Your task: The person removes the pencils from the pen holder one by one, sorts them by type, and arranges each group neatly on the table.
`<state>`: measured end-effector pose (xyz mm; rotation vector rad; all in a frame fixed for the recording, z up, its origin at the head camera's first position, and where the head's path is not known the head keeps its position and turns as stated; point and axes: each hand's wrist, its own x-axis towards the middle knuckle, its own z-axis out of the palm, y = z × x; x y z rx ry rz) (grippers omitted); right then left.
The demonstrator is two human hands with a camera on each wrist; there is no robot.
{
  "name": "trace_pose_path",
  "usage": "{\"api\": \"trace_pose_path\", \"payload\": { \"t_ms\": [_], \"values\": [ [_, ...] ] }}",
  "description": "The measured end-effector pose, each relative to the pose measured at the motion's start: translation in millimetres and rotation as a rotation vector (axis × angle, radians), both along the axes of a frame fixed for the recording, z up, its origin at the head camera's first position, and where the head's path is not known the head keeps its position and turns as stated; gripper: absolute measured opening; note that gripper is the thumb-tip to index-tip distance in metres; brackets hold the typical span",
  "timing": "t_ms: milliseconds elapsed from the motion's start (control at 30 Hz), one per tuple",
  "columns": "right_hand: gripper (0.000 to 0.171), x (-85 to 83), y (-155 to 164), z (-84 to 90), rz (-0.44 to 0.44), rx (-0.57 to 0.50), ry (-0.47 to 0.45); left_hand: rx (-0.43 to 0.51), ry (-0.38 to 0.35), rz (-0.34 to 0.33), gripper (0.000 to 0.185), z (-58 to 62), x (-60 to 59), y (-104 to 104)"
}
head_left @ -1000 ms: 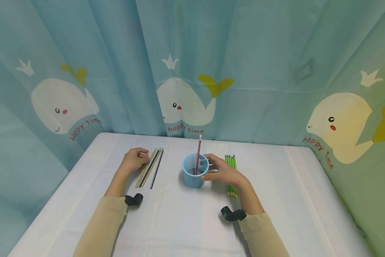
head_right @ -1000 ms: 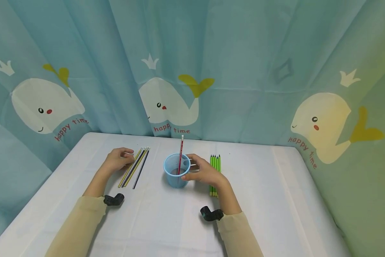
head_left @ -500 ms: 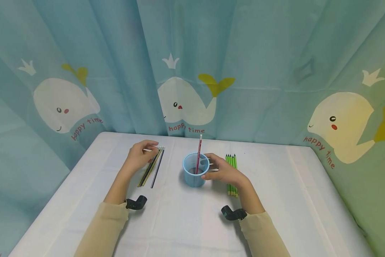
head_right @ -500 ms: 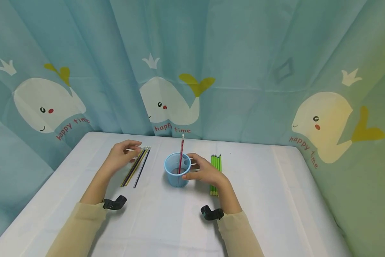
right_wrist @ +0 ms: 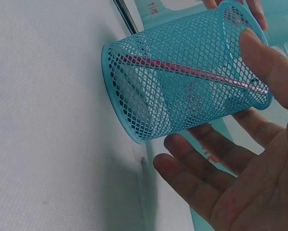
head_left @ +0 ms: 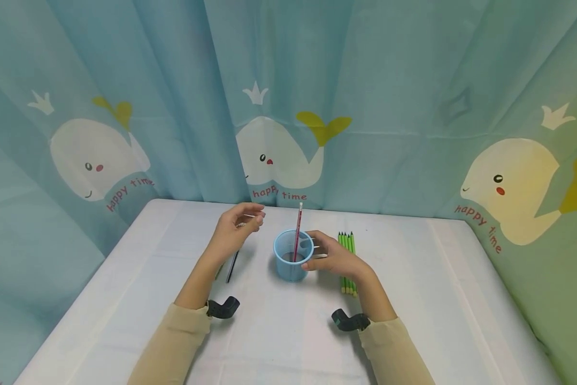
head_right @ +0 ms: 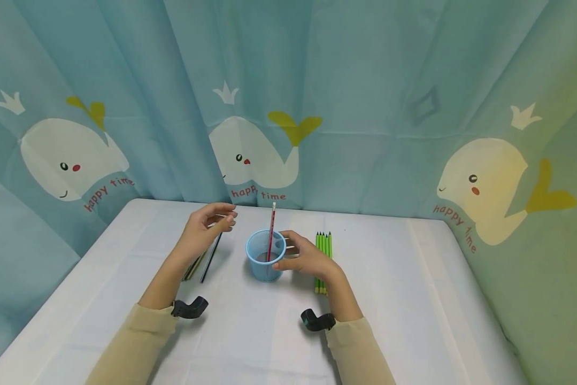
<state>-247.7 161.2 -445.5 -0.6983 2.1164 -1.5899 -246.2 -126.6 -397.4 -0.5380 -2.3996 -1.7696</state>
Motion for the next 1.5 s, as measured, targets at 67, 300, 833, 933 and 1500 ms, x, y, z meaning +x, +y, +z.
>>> {"api": "trace_pose_path", "payload": {
  "t_ms": [67,300,833,933,1500],
  "values": [
    [0.068,0.3,0.0,0.2,-0.004,0.007,0.000,0.072,-0.021,-0.034,0.031,-1.2,-4.1,6.5],
    [0.069,0.5,-0.4,0.1,-0.010,0.017,-0.009,0.263,-0.194,-0.071,0.036,-9.0,-17.3,26.5],
    [0.070,0.8,-2.1,-0.7,-0.006,0.017,0.009,0.137,-0.228,-0.150,0.034,-21.1,-27.2,60.9],
    [0.070,0.6,-1.0,-0.3,-0.007,0.015,0.010,0.114,-0.199,-0.159,0.033,-20.9,-25.9,62.6],
    [0.072,0.4,-1.1,0.0,-0.008,0.025,0.008,0.064,-0.066,-0.074,0.033,-14.2,-6.2,54.6]
  ]
}}
